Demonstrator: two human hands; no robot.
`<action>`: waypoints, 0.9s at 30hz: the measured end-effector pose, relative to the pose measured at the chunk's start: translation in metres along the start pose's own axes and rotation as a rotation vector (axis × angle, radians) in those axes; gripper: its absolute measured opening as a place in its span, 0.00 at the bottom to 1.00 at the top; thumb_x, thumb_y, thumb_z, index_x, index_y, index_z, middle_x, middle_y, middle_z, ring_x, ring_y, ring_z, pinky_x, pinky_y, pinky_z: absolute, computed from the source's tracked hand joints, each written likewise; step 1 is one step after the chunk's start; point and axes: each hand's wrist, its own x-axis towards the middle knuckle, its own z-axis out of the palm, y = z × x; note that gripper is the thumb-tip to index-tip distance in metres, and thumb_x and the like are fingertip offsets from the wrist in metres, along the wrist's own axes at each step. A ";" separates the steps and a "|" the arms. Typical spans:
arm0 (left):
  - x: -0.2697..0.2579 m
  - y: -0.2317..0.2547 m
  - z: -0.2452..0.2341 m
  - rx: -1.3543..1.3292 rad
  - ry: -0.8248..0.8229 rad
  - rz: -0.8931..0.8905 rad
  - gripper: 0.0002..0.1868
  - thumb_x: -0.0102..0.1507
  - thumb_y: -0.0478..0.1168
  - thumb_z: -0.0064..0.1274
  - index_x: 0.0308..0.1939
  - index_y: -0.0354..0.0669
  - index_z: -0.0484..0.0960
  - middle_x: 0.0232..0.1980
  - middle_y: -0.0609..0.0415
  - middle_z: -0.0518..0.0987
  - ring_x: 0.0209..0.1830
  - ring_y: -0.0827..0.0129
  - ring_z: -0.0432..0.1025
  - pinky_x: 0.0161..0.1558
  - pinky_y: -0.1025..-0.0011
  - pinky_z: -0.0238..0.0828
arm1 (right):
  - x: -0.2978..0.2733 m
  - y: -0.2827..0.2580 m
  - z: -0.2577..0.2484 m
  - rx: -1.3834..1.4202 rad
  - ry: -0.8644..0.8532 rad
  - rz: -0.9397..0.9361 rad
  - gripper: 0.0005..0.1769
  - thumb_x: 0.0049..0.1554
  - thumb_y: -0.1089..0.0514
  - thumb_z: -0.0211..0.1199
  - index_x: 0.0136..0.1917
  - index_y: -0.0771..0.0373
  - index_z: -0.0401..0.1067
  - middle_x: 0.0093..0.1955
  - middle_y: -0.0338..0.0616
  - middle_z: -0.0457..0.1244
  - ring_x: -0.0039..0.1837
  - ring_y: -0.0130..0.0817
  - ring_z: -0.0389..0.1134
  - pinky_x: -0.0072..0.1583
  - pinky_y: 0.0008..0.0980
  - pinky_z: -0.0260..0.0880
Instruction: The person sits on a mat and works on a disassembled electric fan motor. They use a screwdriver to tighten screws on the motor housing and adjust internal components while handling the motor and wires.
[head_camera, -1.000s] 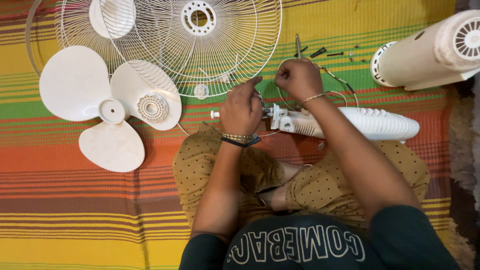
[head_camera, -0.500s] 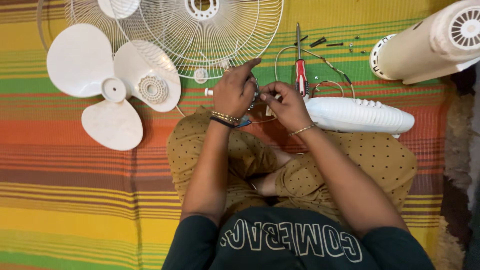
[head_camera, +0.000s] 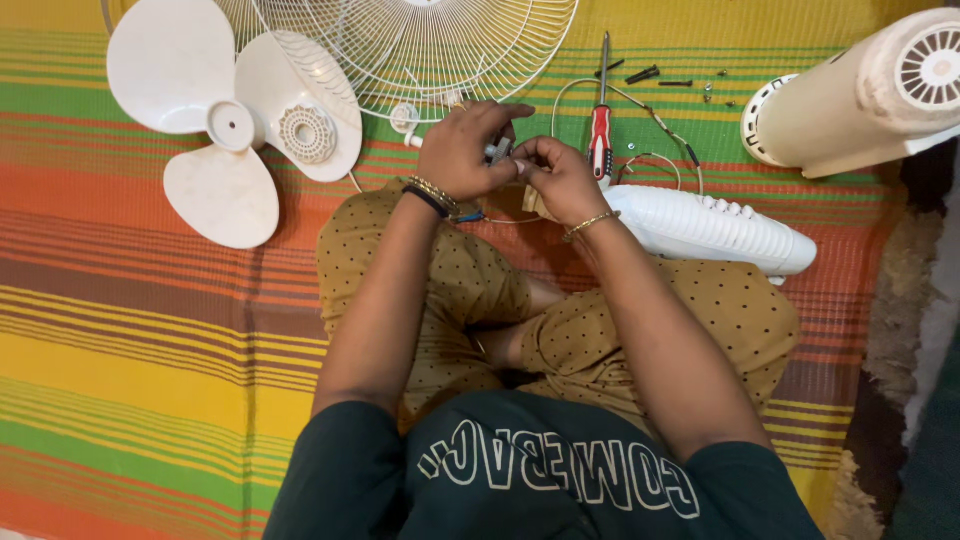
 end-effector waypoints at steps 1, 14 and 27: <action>0.000 0.000 0.001 -0.006 0.004 -0.001 0.32 0.50 0.48 0.61 0.61 0.58 0.80 0.44 0.60 0.81 0.48 0.60 0.75 0.50 0.61 0.73 | 0.001 0.002 -0.001 -0.002 -0.009 0.004 0.04 0.63 0.66 0.62 0.53 0.66 0.72 0.48 0.34 0.67 0.52 0.20 0.66 0.56 0.23 0.69; 0.013 -0.025 0.013 -0.081 -0.042 -0.033 0.31 0.56 0.45 0.55 0.65 0.57 0.77 0.45 0.61 0.84 0.47 0.63 0.78 0.49 0.61 0.74 | 0.008 0.014 0.001 0.028 0.092 -0.131 0.08 0.59 0.67 0.67 0.52 0.67 0.74 0.48 0.35 0.69 0.50 0.20 0.69 0.55 0.22 0.71; 0.015 -0.025 0.007 -0.088 -0.084 0.038 0.33 0.56 0.45 0.53 0.68 0.55 0.76 0.46 0.60 0.83 0.49 0.60 0.78 0.51 0.61 0.75 | 0.008 0.007 0.014 -0.009 0.192 -0.189 0.05 0.59 0.65 0.69 0.49 0.66 0.76 0.45 0.35 0.70 0.47 0.21 0.68 0.52 0.24 0.71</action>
